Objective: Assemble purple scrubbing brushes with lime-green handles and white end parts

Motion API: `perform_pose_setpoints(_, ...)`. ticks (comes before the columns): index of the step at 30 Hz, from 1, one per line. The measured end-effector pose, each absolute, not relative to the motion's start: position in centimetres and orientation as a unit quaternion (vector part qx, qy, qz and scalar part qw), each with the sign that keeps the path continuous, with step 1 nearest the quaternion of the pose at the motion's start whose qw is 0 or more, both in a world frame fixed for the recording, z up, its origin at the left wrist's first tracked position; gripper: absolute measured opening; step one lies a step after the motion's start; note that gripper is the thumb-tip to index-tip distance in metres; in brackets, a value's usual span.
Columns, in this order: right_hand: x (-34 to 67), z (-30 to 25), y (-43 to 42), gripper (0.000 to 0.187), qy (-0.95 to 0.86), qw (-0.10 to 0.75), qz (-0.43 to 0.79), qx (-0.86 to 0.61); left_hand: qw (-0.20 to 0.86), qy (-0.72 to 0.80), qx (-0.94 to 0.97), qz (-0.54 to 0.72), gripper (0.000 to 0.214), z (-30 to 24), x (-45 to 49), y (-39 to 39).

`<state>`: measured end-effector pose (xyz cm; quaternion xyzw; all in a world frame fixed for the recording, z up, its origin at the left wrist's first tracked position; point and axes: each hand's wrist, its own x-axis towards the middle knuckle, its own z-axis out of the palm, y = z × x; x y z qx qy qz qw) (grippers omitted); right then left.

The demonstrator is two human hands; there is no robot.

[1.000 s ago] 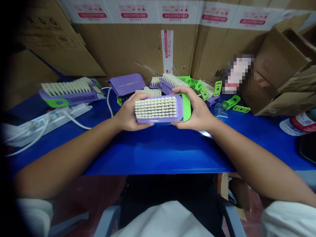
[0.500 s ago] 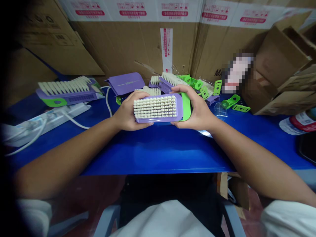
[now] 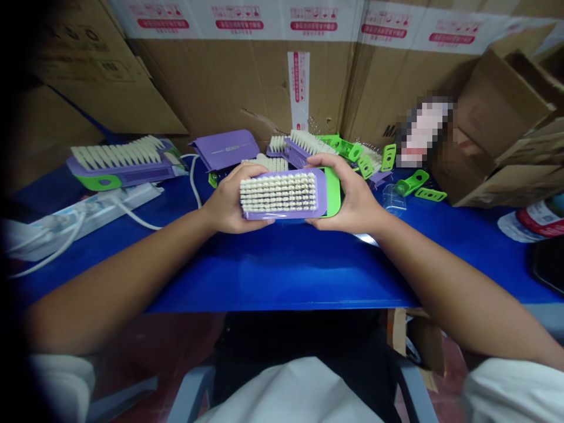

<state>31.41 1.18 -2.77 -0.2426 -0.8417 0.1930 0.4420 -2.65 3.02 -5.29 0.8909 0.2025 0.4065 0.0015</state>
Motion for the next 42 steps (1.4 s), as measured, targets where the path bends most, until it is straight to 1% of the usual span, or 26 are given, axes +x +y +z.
perform_pose_setpoints(4, 31.34, -2.53, 1.15, 0.116, -0.839, 0.435, 0.201, -0.258, 0.012, 0.202, 0.887, 0.415, 0.097, -5.44, -2.68, 3.13)
perform_pose_setpoints(8, 31.19, -2.47, 0.98, 0.118, -0.837, 0.434, 0.203, -0.266, 0.017, 0.213, 0.889, 0.405, 0.101, -5.44, -2.74, 3.17)
perform_pose_setpoints(20, 31.09, -2.58, 0.99, 0.118, -0.826, 0.448, 0.221, -0.262, 0.013, 0.211, 0.888, 0.408, 0.098, -5.45, -2.7, 3.09)
perform_pose_setpoints(27, 31.13, -2.74, 1.14, 0.119, -0.834, 0.441, 0.212, -0.253, 0.014, 0.199, 0.887, 0.417, 0.097, -5.48, -2.61, 3.06)
perform_pose_setpoints(33, 30.96, -2.69, 1.01, 0.118, -0.828, 0.439, 0.223, -0.268, 0.024, 0.218, 0.885, 0.41, 0.099, -5.5, -2.63, 3.07)
perform_pose_setpoints(39, 30.98, -2.63, 0.93, 0.118, -0.833, 0.437, 0.217, -0.261, 0.008, 0.19, 0.891, 0.413, 0.096, -5.38, -2.65, 3.16)
perform_pose_setpoints(42, 31.05, -2.71, 1.01, 0.119, -0.836, 0.438, 0.212, -0.252, 0.008, 0.197, 0.891, 0.408, 0.099, -5.37, -2.66, 3.11)
